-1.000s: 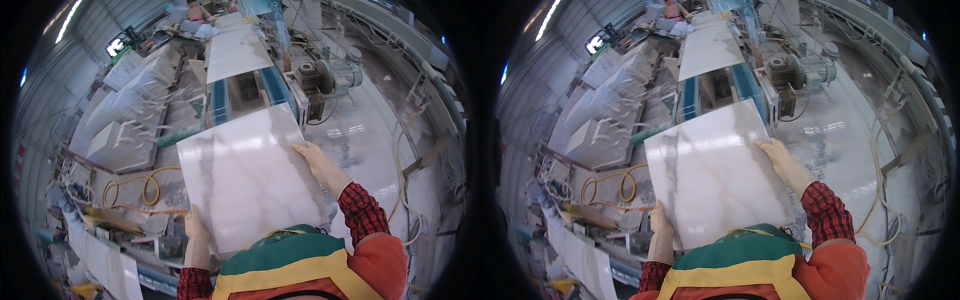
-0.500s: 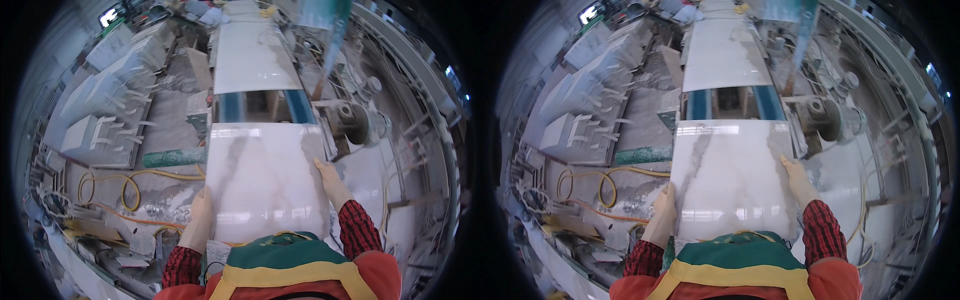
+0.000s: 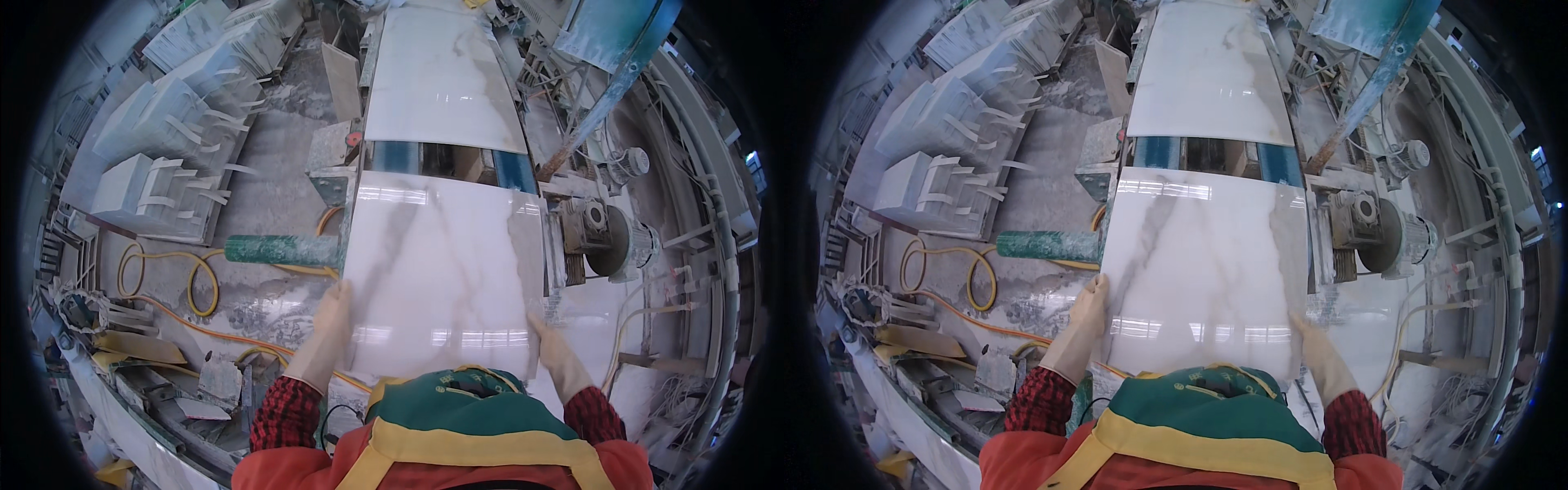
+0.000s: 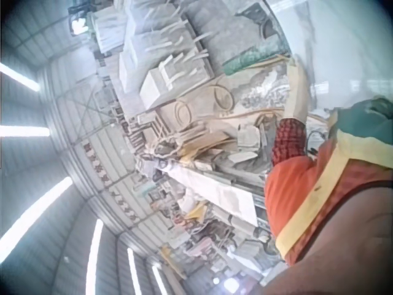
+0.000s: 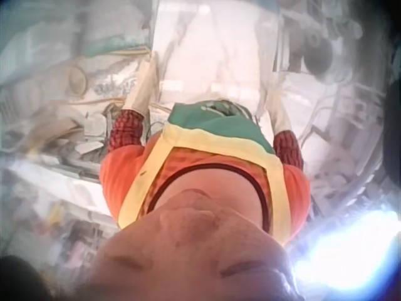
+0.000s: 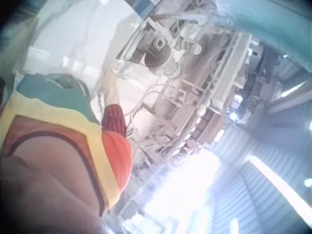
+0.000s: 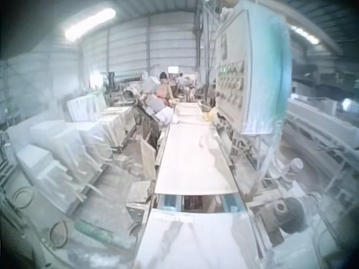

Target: The person repeatedly picks up large white rectangular tiles from a conveyor belt and places them onto a stack. The person wears gloves and handles each tile individually, moving it from the moving belt to a growing pile nearby.

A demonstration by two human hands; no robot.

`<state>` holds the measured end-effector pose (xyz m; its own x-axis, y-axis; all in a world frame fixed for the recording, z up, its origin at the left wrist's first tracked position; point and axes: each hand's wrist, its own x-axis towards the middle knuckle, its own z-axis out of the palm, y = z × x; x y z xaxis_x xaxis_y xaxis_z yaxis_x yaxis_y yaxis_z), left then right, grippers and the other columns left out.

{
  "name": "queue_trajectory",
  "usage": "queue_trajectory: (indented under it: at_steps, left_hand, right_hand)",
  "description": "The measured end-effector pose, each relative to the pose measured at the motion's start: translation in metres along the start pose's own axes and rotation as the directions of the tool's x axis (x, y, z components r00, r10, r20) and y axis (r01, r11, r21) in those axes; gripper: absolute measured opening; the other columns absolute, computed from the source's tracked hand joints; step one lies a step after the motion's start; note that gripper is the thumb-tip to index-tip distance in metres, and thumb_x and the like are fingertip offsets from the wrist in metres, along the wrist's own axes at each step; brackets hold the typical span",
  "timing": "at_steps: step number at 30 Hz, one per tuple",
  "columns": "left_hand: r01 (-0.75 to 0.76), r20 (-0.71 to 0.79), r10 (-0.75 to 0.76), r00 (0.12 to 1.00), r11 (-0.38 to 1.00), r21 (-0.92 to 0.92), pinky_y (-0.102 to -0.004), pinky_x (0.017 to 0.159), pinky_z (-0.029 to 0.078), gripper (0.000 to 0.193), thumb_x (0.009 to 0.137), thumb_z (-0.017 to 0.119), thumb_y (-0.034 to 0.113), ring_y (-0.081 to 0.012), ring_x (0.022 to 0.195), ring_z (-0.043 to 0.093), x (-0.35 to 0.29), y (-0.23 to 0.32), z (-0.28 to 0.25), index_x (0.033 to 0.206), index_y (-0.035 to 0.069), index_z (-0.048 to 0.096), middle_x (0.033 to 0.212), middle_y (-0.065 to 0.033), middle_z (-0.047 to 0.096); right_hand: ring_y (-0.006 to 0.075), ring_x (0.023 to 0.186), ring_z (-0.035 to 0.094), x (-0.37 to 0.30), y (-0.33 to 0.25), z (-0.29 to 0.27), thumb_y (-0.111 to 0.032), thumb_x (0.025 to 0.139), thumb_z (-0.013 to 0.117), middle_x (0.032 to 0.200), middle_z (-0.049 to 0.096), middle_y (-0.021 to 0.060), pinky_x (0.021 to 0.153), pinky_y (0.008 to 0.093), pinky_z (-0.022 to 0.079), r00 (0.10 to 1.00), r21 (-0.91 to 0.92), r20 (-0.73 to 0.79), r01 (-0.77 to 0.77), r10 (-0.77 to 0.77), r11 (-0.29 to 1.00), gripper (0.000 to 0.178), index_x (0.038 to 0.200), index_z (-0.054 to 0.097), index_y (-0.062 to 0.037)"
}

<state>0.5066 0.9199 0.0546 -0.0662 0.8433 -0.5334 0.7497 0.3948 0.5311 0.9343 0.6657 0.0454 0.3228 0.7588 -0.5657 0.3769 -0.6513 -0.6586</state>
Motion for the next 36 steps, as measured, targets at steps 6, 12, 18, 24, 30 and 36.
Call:
queue_trajectory:
  at_steps: [6, 12, 18, 24, 30, 36]
  left_hand:
    - [-0.189, 0.003, 0.198, 0.98, 0.94, -0.282, -0.0386, 0.122, 0.042, 0.062, 0.113, 0.055, 0.038, -0.0295, 0.149, 0.054, 0.032, 0.001, 0.009, 0.163, 0.002, 0.048, 0.162, -0.017, 0.058]
    - [-0.413, -0.022, 0.427, 0.904, 0.86, -0.301, -0.0372, 0.13, 0.034, 0.065, 0.113, 0.056, 0.019, -0.0305, 0.158, 0.045, 0.05, 0.003, 0.013, 0.169, -0.006, 0.034, 0.17, -0.023, 0.046]
    - [-0.464, -0.025, 0.486, 0.874, 0.818, -0.341, -0.0372, 0.13, 0.033, 0.065, 0.113, 0.055, 0.018, -0.0301, 0.159, 0.042, 0.07, 0.011, 0.013, 0.17, -0.005, 0.034, 0.172, -0.0233, 0.043]
    - [-0.455, -0.036, 0.463, 0.885, 0.849, -0.268, -0.0381, 0.132, 0.031, 0.064, 0.113, 0.055, 0.017, -0.032, 0.16, 0.041, 0.078, 0.025, 0.013, 0.169, -0.006, 0.035, 0.172, -0.0239, 0.043]
    - [-0.485, -0.079, 0.482, 0.873, 0.841, -0.241, -0.0397, 0.131, 0.033, 0.064, 0.111, 0.055, 0.022, -0.0362, 0.158, 0.045, 0.084, 0.037, 0.013, 0.167, -0.005, 0.04, 0.169, -0.0273, 0.048]
    - [-0.48, -0.098, 0.473, 0.876, 0.833, -0.274, -0.0401, 0.131, 0.033, 0.063, 0.11, 0.055, 0.02, -0.0369, 0.158, 0.045, 0.093, 0.037, 0.016, 0.166, -0.007, 0.04, 0.168, -0.0277, 0.048]
  right_hand:
    - [0.05, 0.14, 0.059, -0.021, 0.057, 0.02, 0.012, 0.087, 0.066, 0.146, 0.064, 0.0316, 0.12, 0.0491, 0.046, 0.877, -0.319, 0.075, 0.473, -0.475, 0.821, 0.079, 0.162, 0.051, -0.0043]
    - [0.0531, 0.138, 0.058, -0.007, 0.015, 0.007, 0.014, 0.09, 0.059, 0.148, 0.057, 0.0356, 0.118, 0.0508, 0.049, 0.891, -0.3, 0.013, 0.436, -0.454, 0.848, 0.078, 0.164, 0.051, -0.0103]
    - [0.0542, 0.139, 0.056, 0.022, 0.024, 0.004, 0.009, 0.095, 0.061, 0.148, 0.054, 0.0375, 0.12, 0.0517, 0.046, 0.946, -0.043, -0.005, 0.324, -0.325, 0.945, 0.073, 0.164, 0.052, -0.0123]
    - [0.0542, 0.138, 0.055, 0.023, -0.013, -0.013, 0.007, 0.094, 0.065, 0.145, 0.057, 0.0365, 0.121, 0.0524, 0.045, 0.912, -0.252, -0.01, 0.395, -0.411, 0.883, 0.072, 0.163, 0.053, -0.0097]
    - [0.0528, 0.141, 0.054, 0.033, -0.023, -0.02, 0.011, 0.092, 0.063, 0.147, 0.059, 0.0348, 0.122, 0.0508, 0.045, 0.91, -0.243, -0.01, 0.399, -0.414, 0.884, 0.072, 0.161, 0.055, -0.0077]
    - [0.0463, 0.143, 0.057, 0.041, -0.047, -0.022, 0.013, 0.096, 0.054, 0.153, 0.059, 0.0303, 0.12, 0.0472, 0.047, 0.891, -0.096, -0.03, 0.449, -0.453, 0.888, 0.063, 0.156, 0.058, -0.0053]
